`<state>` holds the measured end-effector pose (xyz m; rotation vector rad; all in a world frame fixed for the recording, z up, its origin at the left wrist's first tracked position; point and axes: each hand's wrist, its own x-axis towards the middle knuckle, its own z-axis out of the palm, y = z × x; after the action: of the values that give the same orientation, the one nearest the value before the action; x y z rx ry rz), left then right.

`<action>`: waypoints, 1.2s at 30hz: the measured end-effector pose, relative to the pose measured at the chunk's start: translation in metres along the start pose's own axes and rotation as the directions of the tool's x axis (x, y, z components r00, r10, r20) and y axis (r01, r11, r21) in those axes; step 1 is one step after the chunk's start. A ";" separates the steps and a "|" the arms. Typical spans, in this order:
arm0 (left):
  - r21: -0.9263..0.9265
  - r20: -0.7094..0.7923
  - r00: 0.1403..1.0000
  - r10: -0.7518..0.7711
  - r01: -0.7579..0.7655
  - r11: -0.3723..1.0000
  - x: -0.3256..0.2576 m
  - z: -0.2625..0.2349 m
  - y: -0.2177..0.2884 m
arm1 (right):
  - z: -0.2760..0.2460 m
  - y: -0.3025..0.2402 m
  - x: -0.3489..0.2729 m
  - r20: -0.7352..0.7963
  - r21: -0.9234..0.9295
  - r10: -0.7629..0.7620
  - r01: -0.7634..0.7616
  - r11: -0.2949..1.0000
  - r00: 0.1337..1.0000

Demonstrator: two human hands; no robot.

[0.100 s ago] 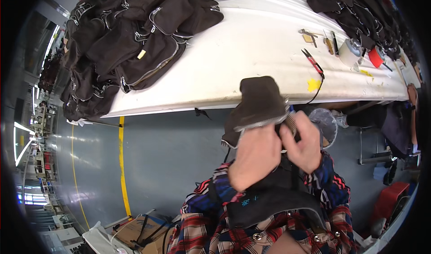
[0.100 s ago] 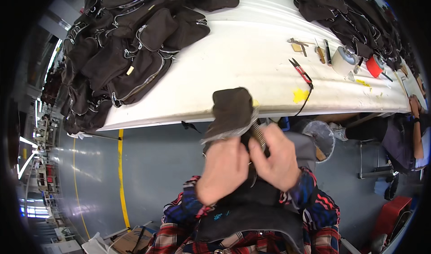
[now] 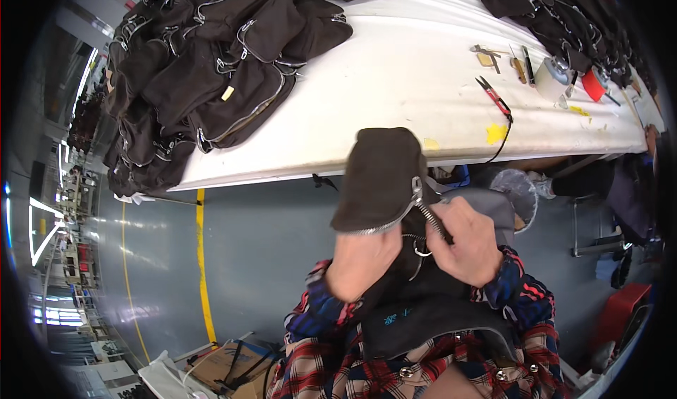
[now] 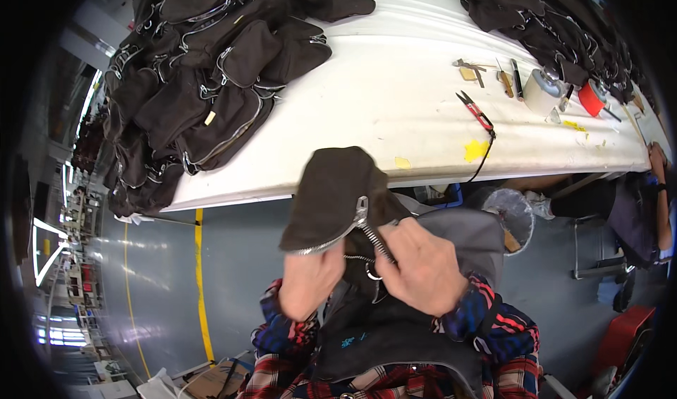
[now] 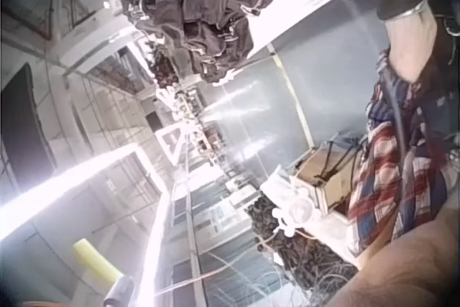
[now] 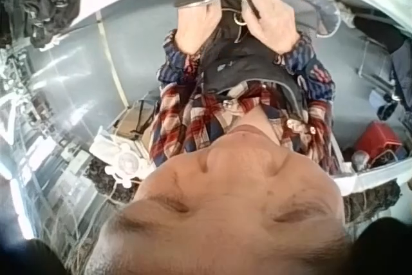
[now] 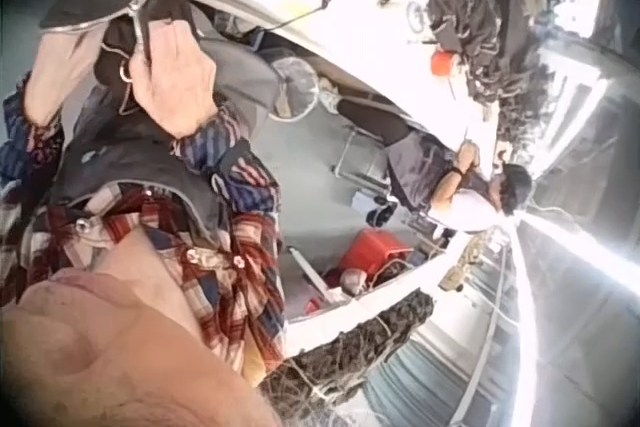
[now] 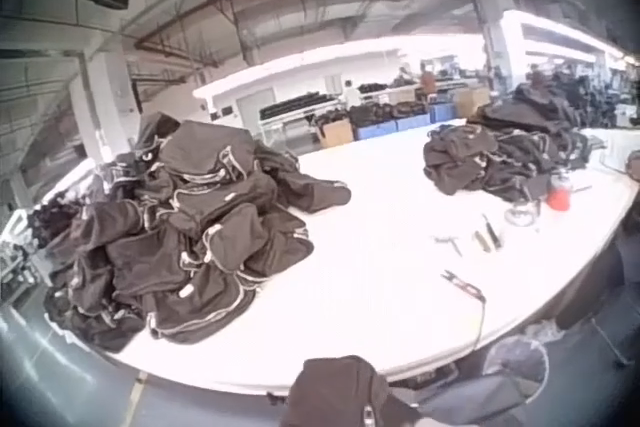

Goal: The recorder trims loose threads and inspects the edges of a leather bag using small snips.

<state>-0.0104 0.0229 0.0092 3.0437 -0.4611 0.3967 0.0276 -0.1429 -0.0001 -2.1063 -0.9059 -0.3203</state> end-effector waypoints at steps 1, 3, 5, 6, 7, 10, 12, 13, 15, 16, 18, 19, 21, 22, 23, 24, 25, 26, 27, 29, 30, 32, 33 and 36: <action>-0.323 -0.073 0.986 -0.152 0.121 0.939 -0.012 -0.004 0.002 | -0.004 -0.007 0.000 0.033 0.012 -0.023 0.023 1.000 0.999; -0.621 -0.138 0.918 -0.372 0.212 0.755 -0.033 -0.010 0.009 | -0.008 -0.019 0.000 0.065 -0.020 -0.128 0.130 0.991 0.990; -0.554 -0.243 0.873 -0.422 0.233 0.800 -0.038 -0.012 0.012 | -0.004 -0.026 -0.001 0.080 -0.063 -0.282 0.287 0.956 0.956; -0.479 -0.303 0.859 -0.412 0.237 0.845 -0.037 -0.010 0.011 | 0.005 -0.025 -0.004 0.093 -0.076 -0.320 0.327 0.942 0.943; -0.595 -0.219 0.873 -0.435 0.234 0.769 -0.029 -0.006 0.007 | 0.016 -0.019 -0.009 0.080 -0.079 -0.305 0.311 0.947 0.949; -0.507 0.647 0.535 -0.544 0.834 0.217 -0.015 0.000 -0.006 | 0.044 -0.006 -0.024 0.158 -0.069 -0.223 0.236 0.969 0.962; -0.834 0.355 0.734 -0.579 -0.031 -0.552 -0.057 0.056 -0.010 | 0.045 -0.009 -0.026 0.190 -0.033 -0.262 0.273 0.961 0.946; -0.834 0.369 0.729 -0.577 -0.015 -0.552 -0.057 0.053 -0.010 | 0.047 -0.010 -0.026 0.205 -0.062 -0.268 0.285 0.956 0.942; -0.950 0.281 0.815 -0.507 0.160 -0.269 -0.052 0.046 -0.009 | 0.046 -0.010 -0.026 0.227 -0.046 -0.251 0.268 0.962 0.941; -0.949 0.289 0.808 -0.513 0.171 -0.267 -0.050 0.046 -0.011 | 0.047 -0.010 -0.025 0.250 -0.042 -0.246 0.264 0.964 0.936; -0.974 0.156 0.902 -0.403 0.072 -0.214 -0.043 0.048 -0.015 | 0.051 -0.004 -0.028 0.226 -0.018 -0.228 0.238 0.971 0.947; -0.514 0.394 0.810 -0.434 -0.197 -0.835 -0.033 0.043 -0.008 | 0.050 -0.001 -0.030 0.205 -0.017 -0.227 0.235 0.972 0.952; -0.584 0.383 0.777 -0.500 -0.216 -0.782 -0.048 0.044 -0.017 | 0.038 0.005 -0.034 0.221 0.007 -0.166 0.168 0.986 0.961; -0.658 0.349 0.741 -0.573 -0.241 -0.713 -0.063 0.039 -0.028 | 0.025 0.005 -0.033 0.216 -0.006 -0.154 0.159 0.987 0.964; -0.728 0.302 0.700 -0.648 -0.269 -0.630 -0.078 0.032 -0.040 | 0.012 0.003 -0.030 0.208 0.093 -0.220 0.204 0.975 0.953; -0.784 0.245 0.657 -0.714 -0.299 -0.544 -0.083 0.034 -0.044 | 0.003 0.007 -0.028 0.198 0.181 -0.285 0.251 0.951 0.938; -0.767 0.257 0.673 -0.694 -0.295 -0.570 -0.081 0.046 -0.042 | -0.001 0.019 -0.030 0.172 0.206 -0.262 0.225 0.952 0.950; -0.734 0.267 0.718 -0.642 -0.280 -0.619 -0.077 0.059 -0.040 | -0.008 0.030 -0.029 0.118 0.138 -0.220 0.203 0.969 0.968; -0.695 0.272 0.766 -0.582 -0.262 -0.669 -0.068 0.073 -0.036 | -0.015 0.046 -0.030 0.059 0.081 -0.170 0.165 0.983 0.984; -0.605 0.271 0.855 -0.441 -0.205 -0.769 -0.049 0.097 -0.024 | -0.030 0.077 -0.040 -0.054 -0.031 -0.060 0.058 0.998 0.997; -0.568 0.261 0.888 -0.378 -0.176 -0.804 -0.040 0.108 -0.019 | -0.037 0.093 -0.044 -0.108 -0.065 -0.011 0.004 0.998 0.994; -0.497 0.226 0.939 -0.259 -0.117 -0.860 -0.023 0.123 -0.007 | -0.058 0.108 -0.051 -0.210 -0.082 0.043 -0.061 0.995 0.977; -0.477 0.208 0.955 -0.210 -0.088 -0.874 -0.019 0.127 -0.008 | -0.064 0.112 -0.055 -0.232 -0.070 0.103 -0.122 0.990 0.967; -0.438 0.155 0.985 -0.071 0.004 -0.899 -0.008 0.136 -0.013 | -0.077 0.124 -0.066 -0.346 -0.048 0.215 -0.246 0.968 0.913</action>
<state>0.0195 0.0271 -0.1246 0.4282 -0.1511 -0.2028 0.0735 -0.2865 -0.0552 -2.1265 -0.4414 -0.5877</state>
